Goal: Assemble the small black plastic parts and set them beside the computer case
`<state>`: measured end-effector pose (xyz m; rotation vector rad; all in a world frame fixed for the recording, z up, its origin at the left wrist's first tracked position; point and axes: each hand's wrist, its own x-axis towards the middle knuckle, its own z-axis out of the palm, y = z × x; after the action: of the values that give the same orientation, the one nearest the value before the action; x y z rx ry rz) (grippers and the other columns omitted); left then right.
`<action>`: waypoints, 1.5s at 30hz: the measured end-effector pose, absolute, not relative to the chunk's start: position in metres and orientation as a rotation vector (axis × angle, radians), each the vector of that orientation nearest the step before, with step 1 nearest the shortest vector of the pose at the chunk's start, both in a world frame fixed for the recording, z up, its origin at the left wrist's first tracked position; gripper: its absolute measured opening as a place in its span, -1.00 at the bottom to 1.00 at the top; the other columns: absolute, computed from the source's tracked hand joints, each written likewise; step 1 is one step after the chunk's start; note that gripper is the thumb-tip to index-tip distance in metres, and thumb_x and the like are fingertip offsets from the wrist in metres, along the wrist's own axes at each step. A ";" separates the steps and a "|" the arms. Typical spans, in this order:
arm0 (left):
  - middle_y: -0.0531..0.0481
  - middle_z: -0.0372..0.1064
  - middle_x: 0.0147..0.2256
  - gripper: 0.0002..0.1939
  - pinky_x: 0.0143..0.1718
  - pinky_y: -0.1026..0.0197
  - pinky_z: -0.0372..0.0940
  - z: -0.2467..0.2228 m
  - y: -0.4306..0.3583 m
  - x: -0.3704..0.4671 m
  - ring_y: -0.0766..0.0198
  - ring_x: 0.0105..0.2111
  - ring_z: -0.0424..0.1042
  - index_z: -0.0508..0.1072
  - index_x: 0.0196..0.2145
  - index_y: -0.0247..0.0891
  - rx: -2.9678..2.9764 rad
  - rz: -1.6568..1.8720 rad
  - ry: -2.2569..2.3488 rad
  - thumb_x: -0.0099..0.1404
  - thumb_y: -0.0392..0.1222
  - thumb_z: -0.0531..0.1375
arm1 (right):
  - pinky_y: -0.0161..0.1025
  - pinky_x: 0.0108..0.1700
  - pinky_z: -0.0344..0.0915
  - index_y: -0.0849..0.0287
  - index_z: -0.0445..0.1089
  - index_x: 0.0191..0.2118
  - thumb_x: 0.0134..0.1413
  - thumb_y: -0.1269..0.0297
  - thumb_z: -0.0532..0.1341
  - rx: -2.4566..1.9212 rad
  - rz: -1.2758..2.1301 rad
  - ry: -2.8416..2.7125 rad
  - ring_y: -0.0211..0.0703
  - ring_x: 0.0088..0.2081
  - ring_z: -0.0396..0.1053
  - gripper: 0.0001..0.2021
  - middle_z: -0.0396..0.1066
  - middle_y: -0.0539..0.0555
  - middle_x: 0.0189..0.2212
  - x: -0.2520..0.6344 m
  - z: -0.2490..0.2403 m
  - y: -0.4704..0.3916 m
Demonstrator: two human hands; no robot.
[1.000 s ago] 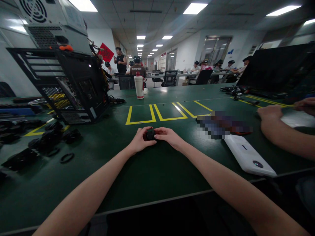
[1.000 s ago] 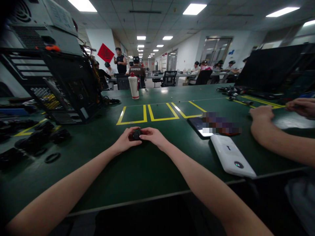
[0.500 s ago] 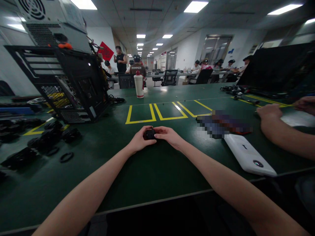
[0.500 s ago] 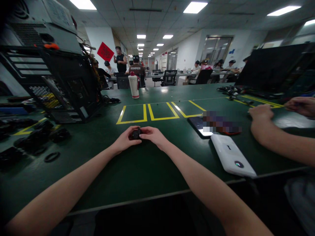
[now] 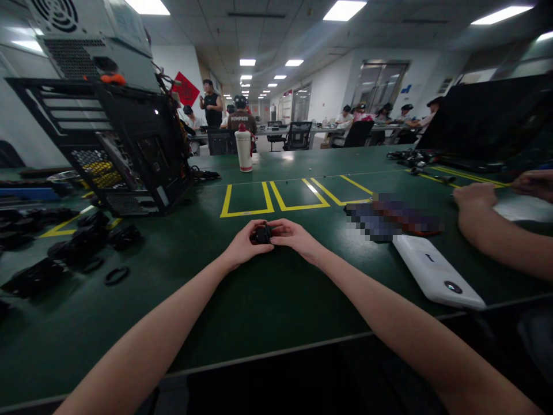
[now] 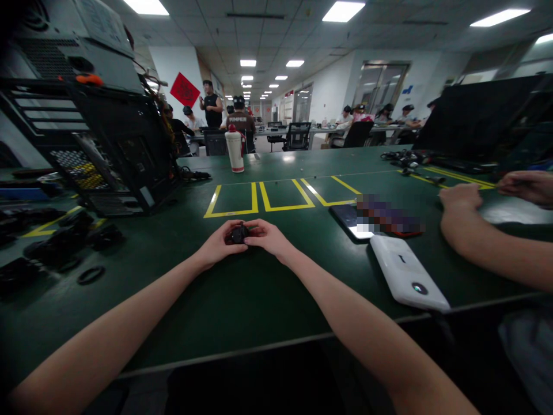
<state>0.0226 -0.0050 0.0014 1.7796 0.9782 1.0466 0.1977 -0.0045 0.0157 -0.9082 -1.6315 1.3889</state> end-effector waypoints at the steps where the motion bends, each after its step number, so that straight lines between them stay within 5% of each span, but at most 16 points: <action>1: -0.10 0.22 -0.06 -0.37 -0.01 0.01 0.14 0.002 -0.005 0.022 0.16 -0.07 0.26 0.18 -0.04 -0.20 1.774 1.040 0.975 -0.09 -0.22 0.29 | -0.08 -0.06 0.17 0.13 0.30 -0.15 -0.19 0.35 0.25 -0.910 1.370 -1.636 -0.20 -0.18 0.29 -0.63 0.34 0.06 -0.24 0.198 0.016 -0.005; 37: -0.11 0.22 -0.05 -0.37 -0.01 0.01 0.14 0.001 -0.006 0.023 0.17 -0.07 0.26 0.19 -0.05 -0.20 1.708 1.059 0.953 -0.10 -0.25 0.29 | -0.12 0.02 0.12 0.17 0.32 -0.14 -0.12 0.32 0.20 -0.863 1.381 -1.526 -0.20 -0.08 0.26 -0.68 0.33 0.08 -0.14 0.192 0.015 -0.010; 45: -0.11 0.22 -0.06 -0.37 -0.01 0.03 0.15 0.001 -0.006 0.023 0.17 -0.07 0.27 0.18 -0.04 -0.21 1.728 1.057 0.947 -0.10 -0.25 0.29 | -0.13 -0.04 0.18 0.15 0.30 -0.20 -0.21 0.44 0.24 -0.837 1.396 -1.508 -0.22 -0.16 0.30 -0.67 0.32 0.04 -0.19 0.191 0.015 -0.008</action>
<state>0.0230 -0.0060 0.0008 1.7282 0.9468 1.0575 0.1906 -0.0084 0.0146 -0.8375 -1.5083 1.3956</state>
